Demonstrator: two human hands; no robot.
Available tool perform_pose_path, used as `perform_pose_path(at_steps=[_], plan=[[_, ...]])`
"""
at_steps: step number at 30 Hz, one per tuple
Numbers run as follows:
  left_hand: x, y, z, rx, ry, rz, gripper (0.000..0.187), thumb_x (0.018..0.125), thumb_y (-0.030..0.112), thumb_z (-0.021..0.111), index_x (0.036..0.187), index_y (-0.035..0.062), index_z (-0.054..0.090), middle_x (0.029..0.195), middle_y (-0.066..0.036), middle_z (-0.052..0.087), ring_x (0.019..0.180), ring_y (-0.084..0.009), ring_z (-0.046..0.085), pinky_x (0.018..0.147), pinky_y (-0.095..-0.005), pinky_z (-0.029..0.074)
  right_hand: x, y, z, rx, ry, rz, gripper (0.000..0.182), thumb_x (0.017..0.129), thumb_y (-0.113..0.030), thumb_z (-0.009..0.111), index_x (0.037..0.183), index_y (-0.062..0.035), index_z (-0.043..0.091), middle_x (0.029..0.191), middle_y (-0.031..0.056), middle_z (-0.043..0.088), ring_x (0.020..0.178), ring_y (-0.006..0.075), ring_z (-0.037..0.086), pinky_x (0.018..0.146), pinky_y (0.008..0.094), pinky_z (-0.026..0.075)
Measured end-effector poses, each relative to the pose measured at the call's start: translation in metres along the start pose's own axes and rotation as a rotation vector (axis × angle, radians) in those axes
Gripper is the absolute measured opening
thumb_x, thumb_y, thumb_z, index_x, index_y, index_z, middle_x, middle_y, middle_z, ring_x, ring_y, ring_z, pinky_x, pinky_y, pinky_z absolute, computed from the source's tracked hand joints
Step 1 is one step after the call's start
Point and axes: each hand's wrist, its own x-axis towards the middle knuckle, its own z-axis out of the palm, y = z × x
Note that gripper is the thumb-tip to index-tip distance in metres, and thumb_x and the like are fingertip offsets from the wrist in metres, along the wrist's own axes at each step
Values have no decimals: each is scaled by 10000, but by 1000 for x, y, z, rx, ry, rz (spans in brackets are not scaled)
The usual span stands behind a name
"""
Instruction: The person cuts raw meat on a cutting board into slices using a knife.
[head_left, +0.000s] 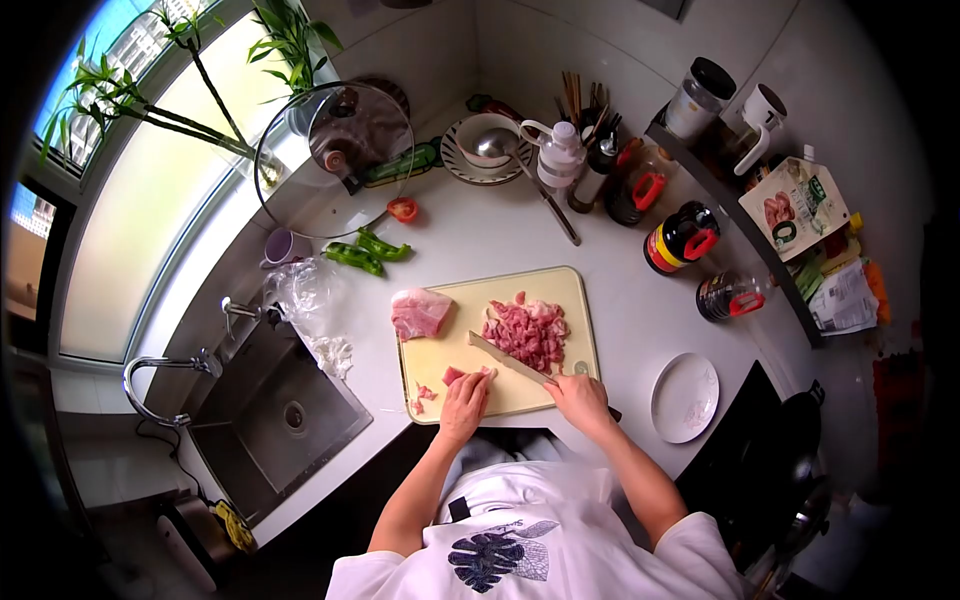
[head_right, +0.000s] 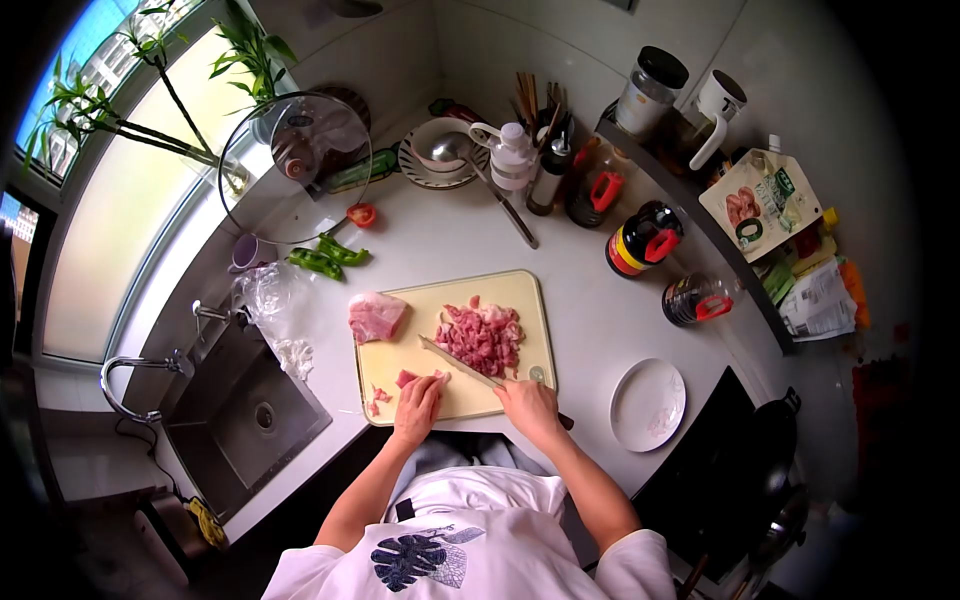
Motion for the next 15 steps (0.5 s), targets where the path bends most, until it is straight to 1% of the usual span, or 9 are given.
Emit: perform_pose_path(at_steps=[3,5,7,9,11,13,15], plan=[[-4,-1,4,-1,-1,15,434,832,59,654,1260,30,585,1200,-122,576,1128,-317,550,968,-428,454,-20,-5,6,-15,30,-12,259,921,-318,637,870,-72,701,775,167,691,753,382,683,675,493,526],[-2,-5,3,-4,-36,18,437,850,102,642,1271,9,572,1207,-130,574,1148,-315,542,992,-423,445,-34,-9,8,-25,68,-25,249,924,-312,633,881,-76,698,791,158,697,750,379,684,681,494,525],[-6,-10,8,21,-44,21,425,848,113,644,1251,-3,577,1211,-141,572,1152,-322,541,994,-429,442,-49,-8,8,-153,-20,38,232,928,-308,625,914,-86,690,821,148,701,747,372,688,691,501,523],[-12,-10,10,35,-65,10,414,845,123,645,1231,-14,582,1216,-151,570,1155,-328,541,996,-435,439,-61,-13,13,-180,-7,77,220,935,-296,611,922,-89,684,817,149,700,746,368,690,697,505,519],[-6,-12,7,3,-79,13,398,840,139,651,1197,-26,590,1217,-167,571,1161,-334,538,999,-441,435,-56,-17,21,-205,-9,105,212,940,-284,601,925,-86,675,800,157,692,753,378,692,699,505,522],[-10,-18,12,8,-76,31,402,841,141,648,1204,-23,591,1222,-167,570,1176,-332,529,1010,-436,429,-39,-22,46,-193,-30,112,209,942,-271,596,915,-76,669,797,165,689,763,392,694,711,508,527],[-12,-19,14,-4,-98,38,426,836,147,654,1221,-21,582,1246,-170,563,1216,-344,509,1036,-433,418,-13,-33,72,-145,21,63,219,946,-261,590,921,-57,665,809,156,695,774,384,701,736,523,534]])
